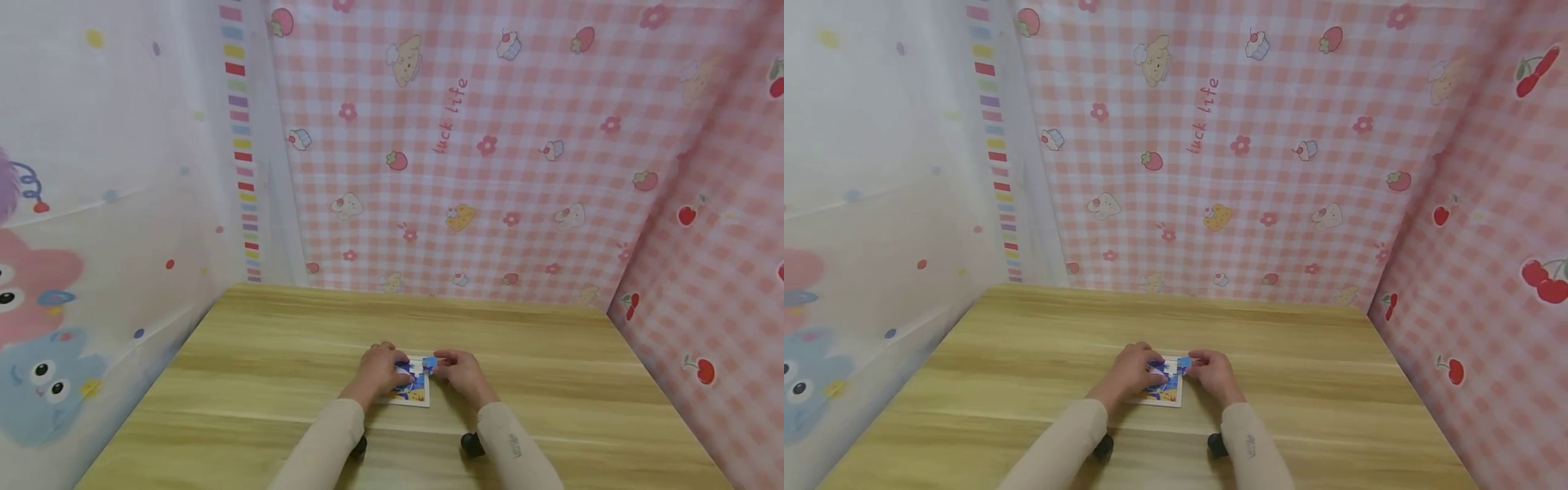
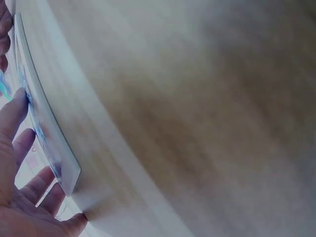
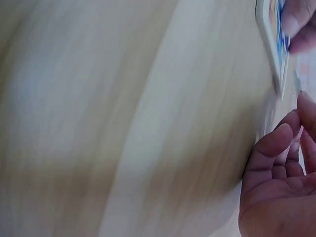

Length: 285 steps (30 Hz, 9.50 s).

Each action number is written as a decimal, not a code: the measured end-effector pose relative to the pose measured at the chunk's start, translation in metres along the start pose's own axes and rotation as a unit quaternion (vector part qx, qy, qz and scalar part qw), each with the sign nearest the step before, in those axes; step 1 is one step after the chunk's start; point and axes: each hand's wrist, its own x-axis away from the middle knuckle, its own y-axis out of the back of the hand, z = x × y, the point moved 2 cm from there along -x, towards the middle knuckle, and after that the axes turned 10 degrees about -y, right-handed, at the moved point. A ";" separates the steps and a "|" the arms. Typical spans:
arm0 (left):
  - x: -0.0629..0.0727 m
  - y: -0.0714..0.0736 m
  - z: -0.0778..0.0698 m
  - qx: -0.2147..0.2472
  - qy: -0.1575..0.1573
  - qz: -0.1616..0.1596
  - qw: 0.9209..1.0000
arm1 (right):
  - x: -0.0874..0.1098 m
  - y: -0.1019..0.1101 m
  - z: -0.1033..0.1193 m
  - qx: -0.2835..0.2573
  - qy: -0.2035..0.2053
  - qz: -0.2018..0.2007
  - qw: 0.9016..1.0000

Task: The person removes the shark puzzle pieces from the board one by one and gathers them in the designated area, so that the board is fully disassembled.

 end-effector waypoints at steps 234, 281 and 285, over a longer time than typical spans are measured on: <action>0.032 0.022 0.040 -0.032 -0.019 0.025 0.999 | -0.011 -0.067 0.023 0.035 -0.013 0.020 0.999; 0.035 0.024 0.045 -0.014 -0.013 0.029 0.999 | -0.015 -0.080 0.028 0.020 0.019 0.030 0.999; 0.035 0.026 0.044 -0.018 -0.017 0.031 0.999 | -0.014 -0.081 0.028 0.020 0.029 0.021 0.999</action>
